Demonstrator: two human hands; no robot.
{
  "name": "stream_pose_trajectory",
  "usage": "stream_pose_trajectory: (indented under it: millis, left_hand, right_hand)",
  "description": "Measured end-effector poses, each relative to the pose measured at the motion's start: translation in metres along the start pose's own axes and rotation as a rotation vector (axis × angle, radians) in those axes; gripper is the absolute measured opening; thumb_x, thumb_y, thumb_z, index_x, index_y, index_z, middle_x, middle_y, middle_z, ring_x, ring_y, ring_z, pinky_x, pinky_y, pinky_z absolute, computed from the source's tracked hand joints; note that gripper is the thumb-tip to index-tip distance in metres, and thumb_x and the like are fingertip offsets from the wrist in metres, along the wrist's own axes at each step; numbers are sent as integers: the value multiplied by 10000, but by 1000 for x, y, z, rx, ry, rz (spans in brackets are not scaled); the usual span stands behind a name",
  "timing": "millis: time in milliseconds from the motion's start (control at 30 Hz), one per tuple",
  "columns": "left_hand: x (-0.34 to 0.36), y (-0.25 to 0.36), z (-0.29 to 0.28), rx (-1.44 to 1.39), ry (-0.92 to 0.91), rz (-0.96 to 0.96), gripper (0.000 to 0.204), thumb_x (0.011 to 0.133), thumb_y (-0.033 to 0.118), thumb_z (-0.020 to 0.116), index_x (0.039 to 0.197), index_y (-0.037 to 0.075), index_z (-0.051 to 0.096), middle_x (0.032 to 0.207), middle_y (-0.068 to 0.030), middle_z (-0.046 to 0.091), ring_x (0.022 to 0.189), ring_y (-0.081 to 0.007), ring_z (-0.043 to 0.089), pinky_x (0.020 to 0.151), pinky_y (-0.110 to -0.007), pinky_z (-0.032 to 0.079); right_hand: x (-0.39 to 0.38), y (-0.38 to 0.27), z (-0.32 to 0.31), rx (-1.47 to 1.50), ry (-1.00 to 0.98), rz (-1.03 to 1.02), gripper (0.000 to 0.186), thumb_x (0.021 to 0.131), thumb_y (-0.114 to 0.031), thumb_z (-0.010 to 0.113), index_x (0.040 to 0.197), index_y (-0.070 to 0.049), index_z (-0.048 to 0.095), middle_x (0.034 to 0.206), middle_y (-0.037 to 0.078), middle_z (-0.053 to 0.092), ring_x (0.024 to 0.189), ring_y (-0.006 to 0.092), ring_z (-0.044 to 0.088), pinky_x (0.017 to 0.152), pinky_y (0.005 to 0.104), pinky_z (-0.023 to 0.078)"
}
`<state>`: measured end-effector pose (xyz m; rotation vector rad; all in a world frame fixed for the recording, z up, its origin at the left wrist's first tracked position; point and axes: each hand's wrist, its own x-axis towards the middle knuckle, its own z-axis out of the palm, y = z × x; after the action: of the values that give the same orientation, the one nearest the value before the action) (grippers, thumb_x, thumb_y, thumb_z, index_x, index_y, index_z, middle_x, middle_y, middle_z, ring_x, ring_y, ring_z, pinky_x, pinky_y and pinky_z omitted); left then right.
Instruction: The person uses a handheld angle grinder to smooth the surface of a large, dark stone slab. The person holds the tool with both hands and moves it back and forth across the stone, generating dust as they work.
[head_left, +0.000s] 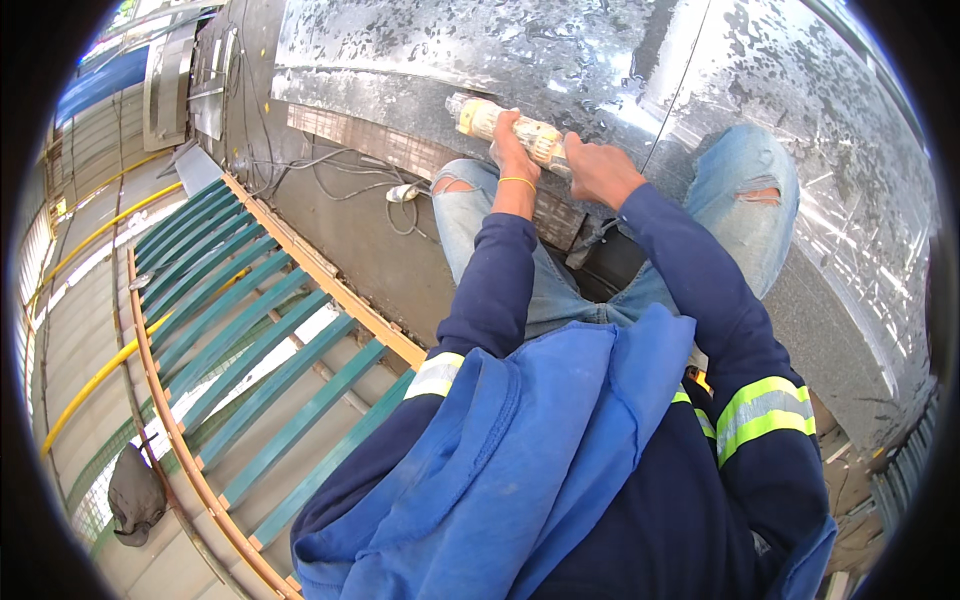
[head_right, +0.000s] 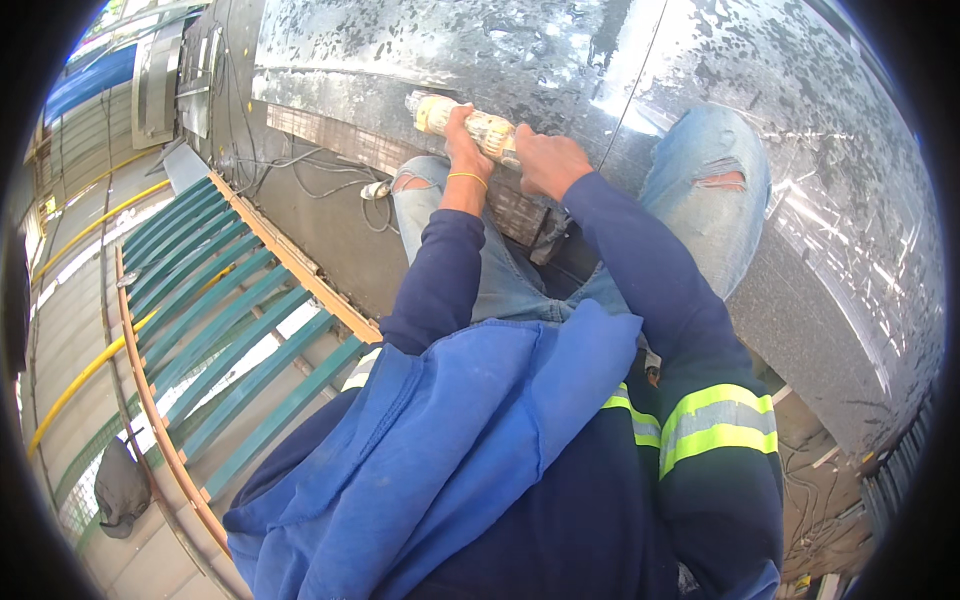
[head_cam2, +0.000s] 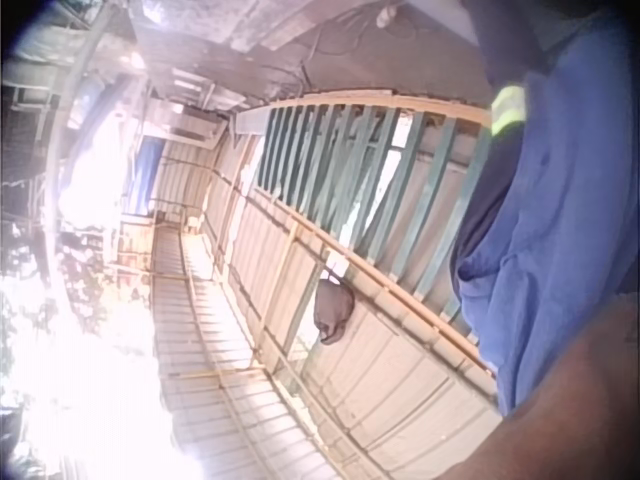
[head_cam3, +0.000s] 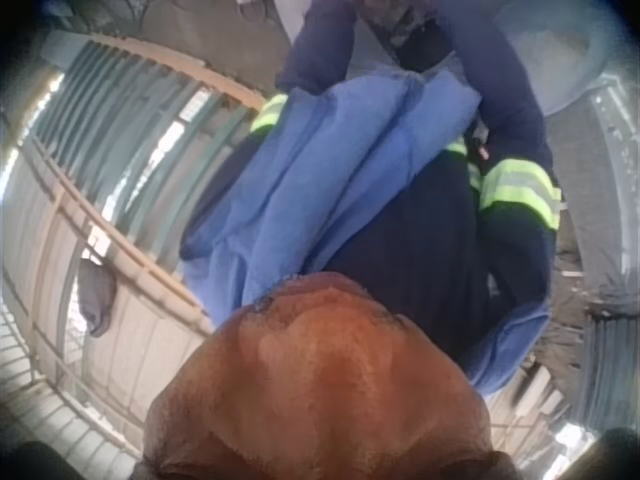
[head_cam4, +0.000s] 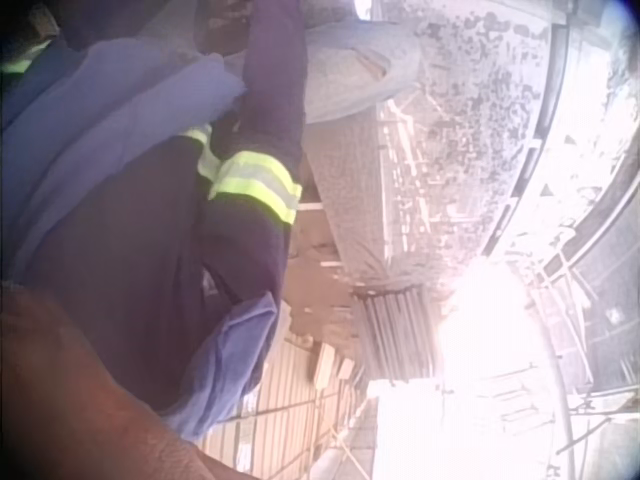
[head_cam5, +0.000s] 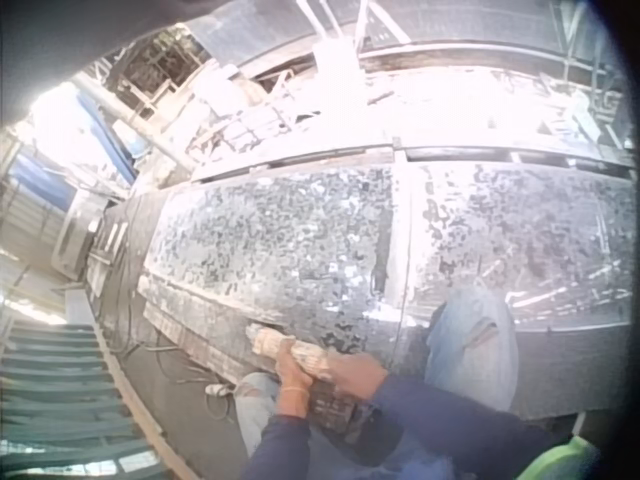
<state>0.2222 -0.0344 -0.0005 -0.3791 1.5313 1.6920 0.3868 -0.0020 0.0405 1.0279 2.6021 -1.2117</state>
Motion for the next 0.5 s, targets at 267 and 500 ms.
stream_pose_trajectory:
  millis: [267,500]
  left_hand:
    - [5,-4,5,-2,2,24,384,758,195,696,1048,-20,566,885,-121,609,720,-295,656,651,-464,566]
    - [11,2,4,-9,-2,0,392,758,185,701,1062,-23,569,888,-124,612,718,-291,653,651,-462,567]
  right_hand:
    - [-2,0,-6,-1,10,31,453,690,-100,762,1022,6,472,880,250,709,862,396,716,721,467,571]
    - [6,0,-4,2,12,6,467,680,-103,778,1021,7,479,881,248,711,864,395,716,723,462,572]
